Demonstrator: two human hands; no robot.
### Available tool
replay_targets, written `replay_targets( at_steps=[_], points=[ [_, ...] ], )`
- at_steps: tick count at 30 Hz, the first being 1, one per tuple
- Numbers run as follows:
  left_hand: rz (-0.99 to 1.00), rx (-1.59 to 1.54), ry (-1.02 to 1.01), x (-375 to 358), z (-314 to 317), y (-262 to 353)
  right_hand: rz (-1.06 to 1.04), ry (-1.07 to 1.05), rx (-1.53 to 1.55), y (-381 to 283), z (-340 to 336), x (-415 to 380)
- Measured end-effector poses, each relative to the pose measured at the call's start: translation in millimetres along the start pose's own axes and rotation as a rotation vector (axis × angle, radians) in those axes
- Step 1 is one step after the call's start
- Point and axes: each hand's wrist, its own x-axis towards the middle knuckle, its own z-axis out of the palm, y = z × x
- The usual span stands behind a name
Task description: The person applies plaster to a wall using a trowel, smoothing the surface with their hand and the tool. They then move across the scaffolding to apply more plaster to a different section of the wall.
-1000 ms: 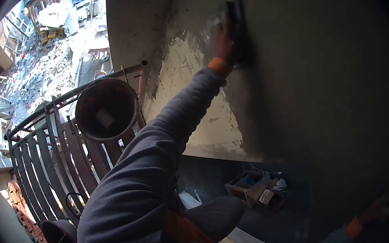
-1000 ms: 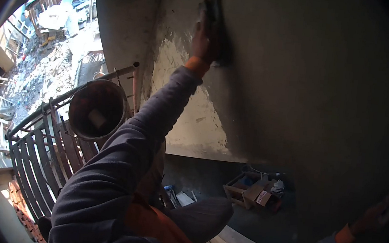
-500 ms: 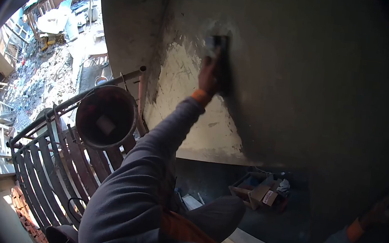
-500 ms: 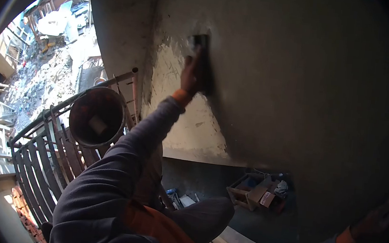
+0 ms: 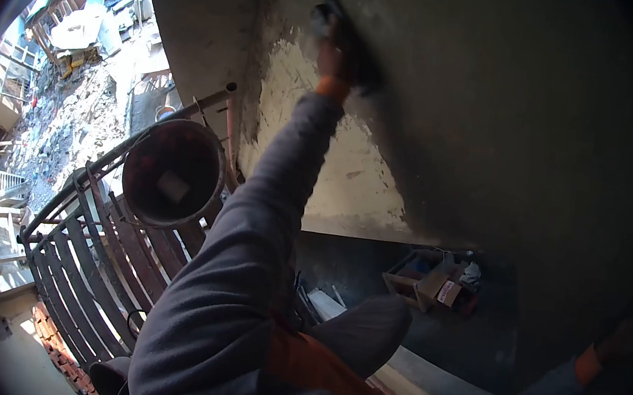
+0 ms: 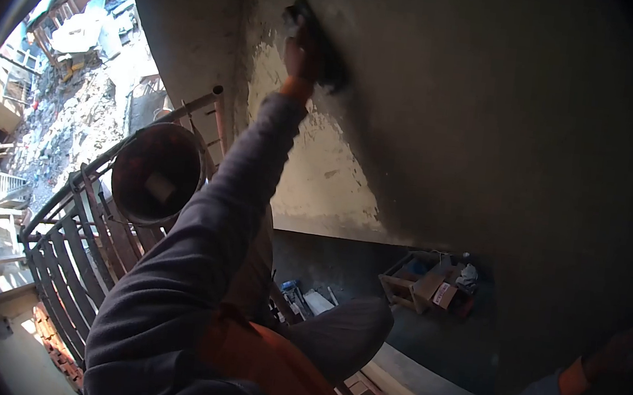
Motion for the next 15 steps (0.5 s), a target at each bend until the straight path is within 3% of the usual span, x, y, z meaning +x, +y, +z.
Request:
replay_targets(
  at_steps=[1,3,4,5,7,8,10,11,12,13,15],
  points=[
    [0.164,0.021,0.026,-13,8,13,0.041,-0.002,0.035,0,2,-2],
    [0.512,0.258,0.05,-108,9,22,0.081,-0.025,0.036,6,4,-7],
    [0.524,0.385,0.013,-141,5,17,0.091,-0.033,0.027,5,5,-7],
    [0.416,0.291,-0.031,-141,2,-14,0.075,-0.038,-0.002,-1,1,-2],
    [-0.045,0.182,-0.116,-100,-14,-34,0.088,-0.063,-0.07,-6,-5,0],
    [-0.098,0.169,0.016,-77,-9,-26,0.107,-0.086,-0.101,-7,-7,-2],
    [-0.168,-0.031,0.059,-58,9,-25,0.195,0.013,0.034,-35,-10,13],
    [0.227,0.059,0.053,-77,15,-3,0.269,0.148,0.193,-76,-18,38],
    [0.189,0.007,-0.039,-118,12,44,0.339,0.289,0.352,-99,-21,54],
    [0.247,0.04,-0.086,-158,17,53,0.341,0.291,0.361,-103,-19,57],
    [0.254,0.143,-0.177,-177,6,-4,0.336,0.298,0.379,-103,-18,61]
  ],
)
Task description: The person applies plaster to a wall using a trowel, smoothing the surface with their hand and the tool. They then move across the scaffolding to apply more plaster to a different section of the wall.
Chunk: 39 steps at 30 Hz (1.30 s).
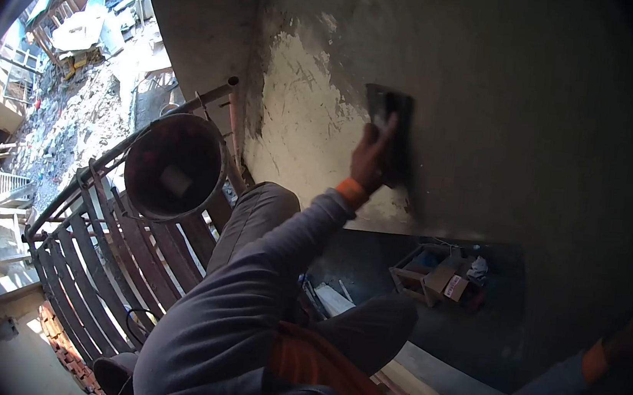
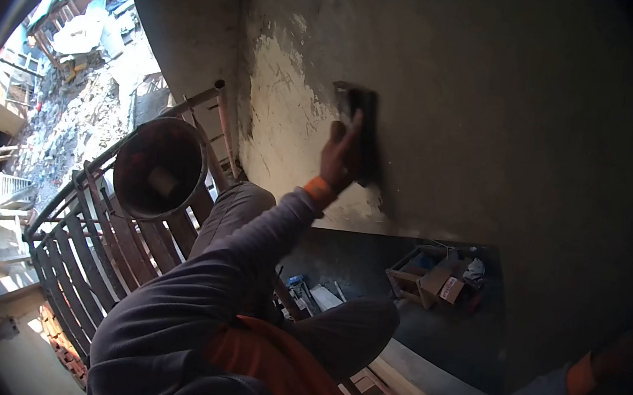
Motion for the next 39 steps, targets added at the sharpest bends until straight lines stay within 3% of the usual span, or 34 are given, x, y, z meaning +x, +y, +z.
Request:
replay_targets(
  at_steps=[1,2,3,5,7,9,12,15,17,19,21,24,26,28,29,30,32,35,37,38,39],
  points=[
    [0.012,0.045,-0.052,-11,-4,-29,0.003,0.008,0.005,1,-1,0],
    [-0.262,0.084,-0.055,13,-8,-63,0.007,0.015,0.006,1,-2,-1],
    [-0.313,-0.116,-0.043,45,-18,-48,0.011,0.006,0.007,0,-4,-3],
    [-0.416,-0.519,0.011,110,-41,-15,0.519,0.009,-0.188,-49,2,22],
    [0.055,-0.003,0.134,112,-19,36,0.536,0.028,-0.203,-51,2,22],
    [0.227,0.078,0.084,43,-5,81,0.044,0.042,-0.035,-6,-6,0],
    [0.108,0.072,-0.102,25,-13,9,0.011,0.075,0.123,8,-4,-5],
    [0.021,-0.007,0.145,134,-29,18,0.014,0.091,0.109,1,-1,-3],
    [0.035,-0.028,0.128,147,-30,55,0.611,0.081,-0.173,-55,2,27],
    [0.265,-0.056,0.119,92,-13,84,0.629,0.095,-0.197,-55,1,28],
    [0.222,0.14,-0.105,32,-7,65,0.051,0.099,0.026,-5,-6,0],
    [0.195,0.061,-0.015,107,-32,34,0.036,0.123,0.089,-5,-3,0],
    [0.153,0.067,0.134,180,-39,36,0.66,0.1,-0.163,-55,3,31],
    [0.11,0.012,0.081,162,-36,46,0.654,0.088,-0.163,-54,-1,29],
    [0.111,-0.017,0.067,159,-32,57,0.34,0.113,-0.029,-21,-4,9],
    [0.37,-0.032,0.169,123,-13,58,0.02,0.144,0.098,-3,-4,-2],
    [0.222,0.009,-0.092,39,-14,80,0.032,0.145,0.137,-1,-4,-3],
    [0.433,0.081,0.065,101,-25,29,0.038,0.12,0.098,-5,-4,-1],
    [0.272,0.037,0.107,192,-41,30,0.039,0.126,0.058,-8,-7,-1],
    [0.143,-0.027,0.033,242,-46,12,0.032,0.137,0.064,-8,-5,0],
    [0.135,-0.036,0.033,249,-43,11,0.027,0.145,0.074,-7,-5,-1]
  ],
)
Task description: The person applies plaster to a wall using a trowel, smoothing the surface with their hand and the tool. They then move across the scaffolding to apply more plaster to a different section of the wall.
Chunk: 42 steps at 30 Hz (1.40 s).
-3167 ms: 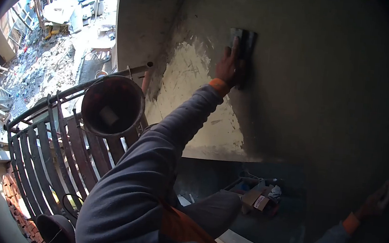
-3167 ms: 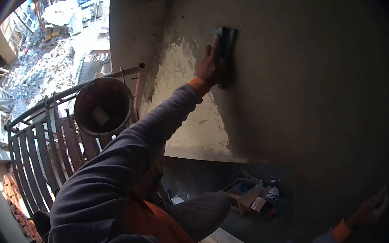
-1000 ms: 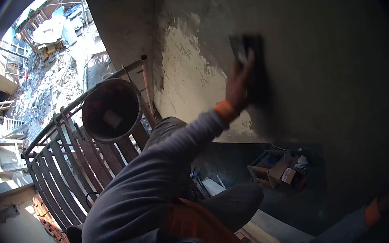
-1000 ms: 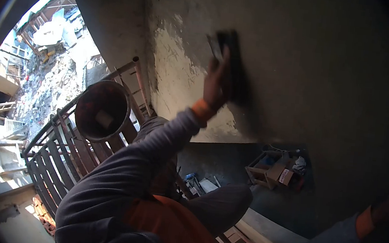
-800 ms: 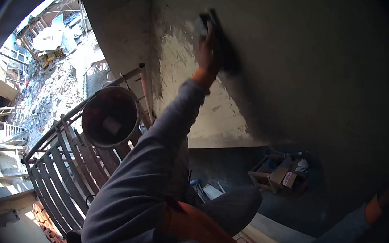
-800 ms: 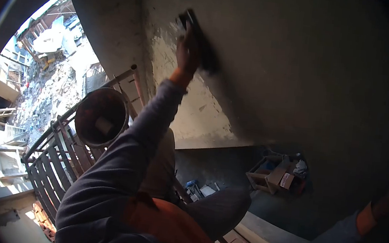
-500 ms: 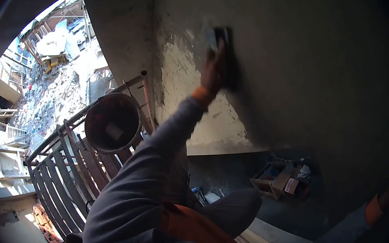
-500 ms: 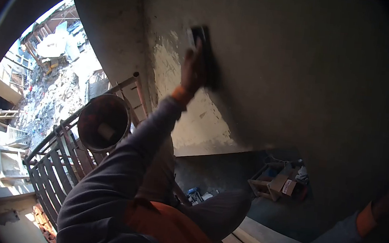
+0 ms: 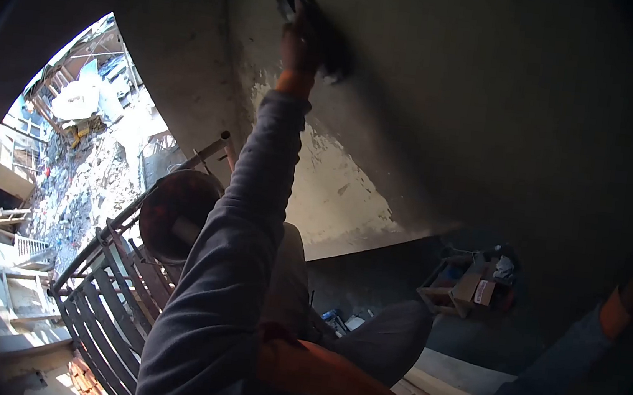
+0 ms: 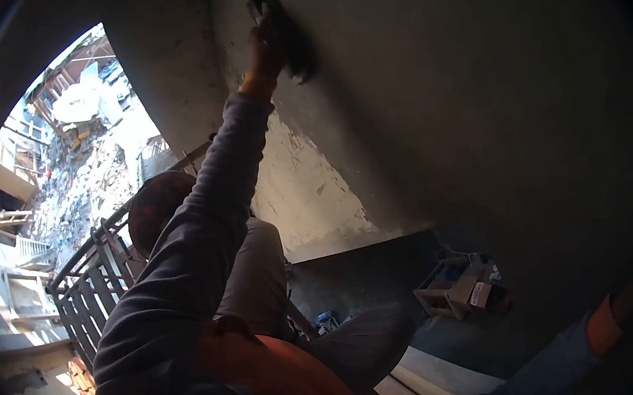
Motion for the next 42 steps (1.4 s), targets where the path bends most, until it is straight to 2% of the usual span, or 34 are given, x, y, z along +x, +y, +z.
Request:
replay_targets(
  at_steps=[1,3,4,6,7,9,10,11,12,14,15,16,18,20,21,22,23,25,27,28,29,30,32,34,36,38,40,41,42],
  points=[
    [-0.008,-0.009,0.001,6,-1,12,0.028,0.006,0.027,4,-1,-2],
    [0.239,0.075,0.158,-62,20,54,0.075,0.01,0.028,-1,0,-2],
    [0.279,0.08,0.132,-112,35,69,0.096,0.019,0.031,-2,0,-2],
    [0.227,-0.061,-0.011,-159,39,86,0.058,-0.015,0.029,7,-4,-3],
    [0.223,-0.159,0.053,-145,40,74,0.036,-0.036,0.03,11,-5,-3],
    [0.17,-0.174,0.033,-76,26,36,0.0,-0.018,0.025,8,-2,1],
    [0.055,-0.218,-0.014,-13,9,22,-0.008,-0.016,0.022,0,-1,2],
    [-0.062,-0.259,-0.056,50,-9,8,0.339,-0.049,-0.19,-22,4,15],
    [-0.244,-0.429,-0.047,84,-16,2,0.681,-0.079,-0.405,-54,15,36],
    [0.011,-0.24,-0.049,53,-13,22,0.713,-0.071,-0.406,-53,14,38],
    [0.151,-0.147,-0.052,28,-4,41,0.408,-0.034,-0.199,-20,4,15],
    [0.458,0.13,0.176,-24,17,51,0.098,0.004,0.001,-3,-1,0],
    [0.362,0.115,0.024,-130,18,109,0.119,0.025,0.002,-5,-1,-4],
    [0.362,0.263,-0.065,-118,14,73,0.074,0.025,-0.003,-2,0,1],
    [0.599,0.227,0.116,-65,10,51,0.033,0.017,-0.014,0,0,2],
    [0.364,0.112,-0.045,-17,-6,57,0.0,0.003,-0.024,0,-1,2],
    [0.323,0.268,0.076,25,-6,40,-0.02,0.018,-0.025,3,-1,1],
    [-0.02,-0.169,-0.088,62,-13,37,-0.061,0.054,-0.015,11,2,0],
    [0.072,-0.148,-0.081,32,4,51,0.041,0.04,0.017,3,1,0],
    [0.325,0.128,0.018,-29,18,87,0.094,0.038,0.026,-1,-1,-1],
    [0.369,0.058,0.011,-89,32,110,0.114,0.038,0.042,-3,-1,-3],
    [0.323,0.136,-0.175,-135,26,134,0.129,0.037,0.058,-4,0,-4],
    [0.335,0.257,-0.251,-132,15,118,0.107,0.022,0.079,-1,-2,-1],
    [0.396,0.192,-0.081,-42,3,108,0.059,0.012,0.084,1,-1,-1],
    [0.286,0.224,-0.087,30,-5,107,0.031,0.056,0.058,7,1,-1],
    [0.259,0.073,-0.092,16,-6,95,0.036,0.092,0.091,7,8,-1],
    [0.39,0.105,-0.019,-40,8,120,0.066,0.133,0.138,7,8,-4],
    [0.517,0.083,-0.01,-88,22,127,0.078,0.108,0.118,4,5,-5],
    [0.455,0.068,-0.131,-138,27,143,0.086,0.085,0.097,0,2,-4]
  ],
)
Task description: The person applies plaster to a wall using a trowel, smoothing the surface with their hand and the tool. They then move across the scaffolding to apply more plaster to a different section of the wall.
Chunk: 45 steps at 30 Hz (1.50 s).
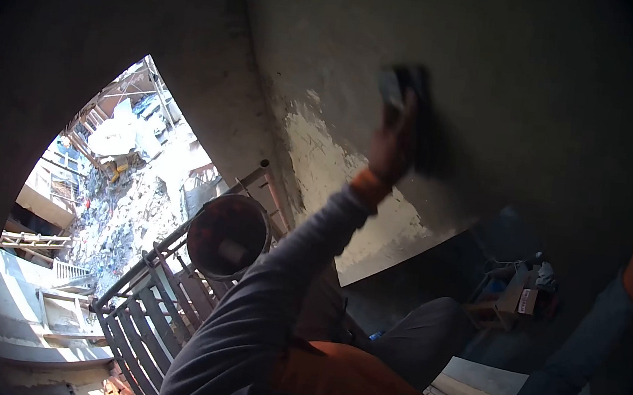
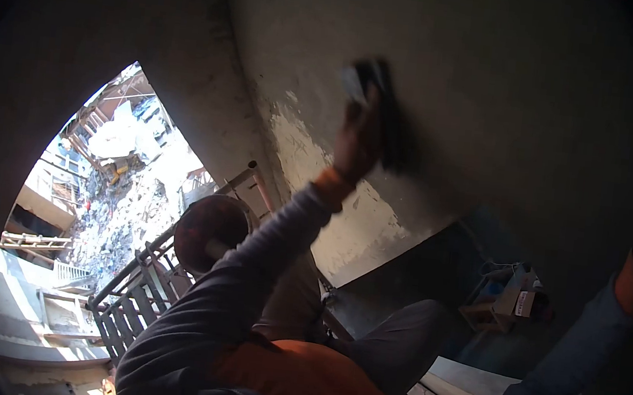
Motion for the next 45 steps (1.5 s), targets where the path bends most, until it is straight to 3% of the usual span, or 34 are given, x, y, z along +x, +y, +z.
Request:
replay_targets(
  at_steps=[1,4,6,7,10,12,14,16,18,20,22,24,25,26,28,29,33,34,36,38,39,40,43,44,45],
  points=[
    [-0.08,0.092,-0.173,-24,0,17,0.001,-0.024,-0.02,-2,-1,2],
    [0.266,0.257,0.087,58,-13,-68,-0.072,-0.052,-0.028,3,-1,3],
    [-0.204,-0.443,-0.047,158,-56,-81,-0.058,-0.027,-0.04,3,-1,5],
    [-0.168,-0.153,0.089,193,-39,-170,-0.048,-0.019,-0.035,2,0,5],
    [-0.201,-0.54,0.082,186,-35,-145,-0.061,0.0,-0.022,6,1,3],
    [0.261,0.184,0.182,107,-10,-46,-0.065,-0.012,0.009,10,0,2],
    [0.048,0.14,-0.155,25,1,27,-0.07,-0.01,0.02,10,-1,1],
    [0.116,0.135,-0.224,37,-14,1,-0.084,-0.005,0.027,8,1,2],
    [0.205,0.179,0.039,115,-28,-52,-0.086,0.026,0.02,12,3,4],
    [-0.067,-0.001,-0.1,195,-55,-102,-0.075,0.022,0.018,11,1,1],
    [-0.216,0.112,-0.089,241,-60,-140,-0.087,0.014,0.005,11,-1,2],
    [-0.049,-0.217,-0.166,205,-33,-112,-0.085,0.03,0.035,7,1,3],
    [0.257,0.207,0.079,164,-15,-61,-0.084,0.045,0.043,7,1,3],
    [0.394,0.138,0.114,113,0,-17,-0.08,0.05,0.051,9,2,2],
    [0.266,0.26,-0.064,38,4,39,-0.089,0.052,0.074,15,4,2],
    [0.242,0.251,-0.075,41,2,15,-0.086,0.068,0.103,11,4,2],
    [0.047,0.14,-0.002,189,-35,-94,-0.07,0.052,0.112,10,4,3],
    [-0.168,0.024,-0.037,217,-49,-79,-0.054,0.03,0.107,8,3,3],
    [-0.278,-0.521,-0.021,246,-24,-117,-0.019,0.003,0.087,4,-1,3],
    [0.432,0.145,0.17,179,2,1,0.141,-0.189,0.135,46,-13,-23],
    [0.362,0.193,0.076,129,7,54,0.222,-0.285,0.16,60,-16,-35],
    [0.288,0.241,-0.015,99,10,83,0.241,-0.235,0.24,54,-14,-38],
    [0.379,0.382,-0.086,137,-11,31,0.166,-0.189,0.215,42,-10,-29],
    [0.448,0.171,0.026,187,-21,6,0.087,-0.225,0.028,41,-13,-28],
    [0.394,0.252,0.029,228,-28,-10,0.074,-0.233,-0.003,40,-13,-29]
  ],
)
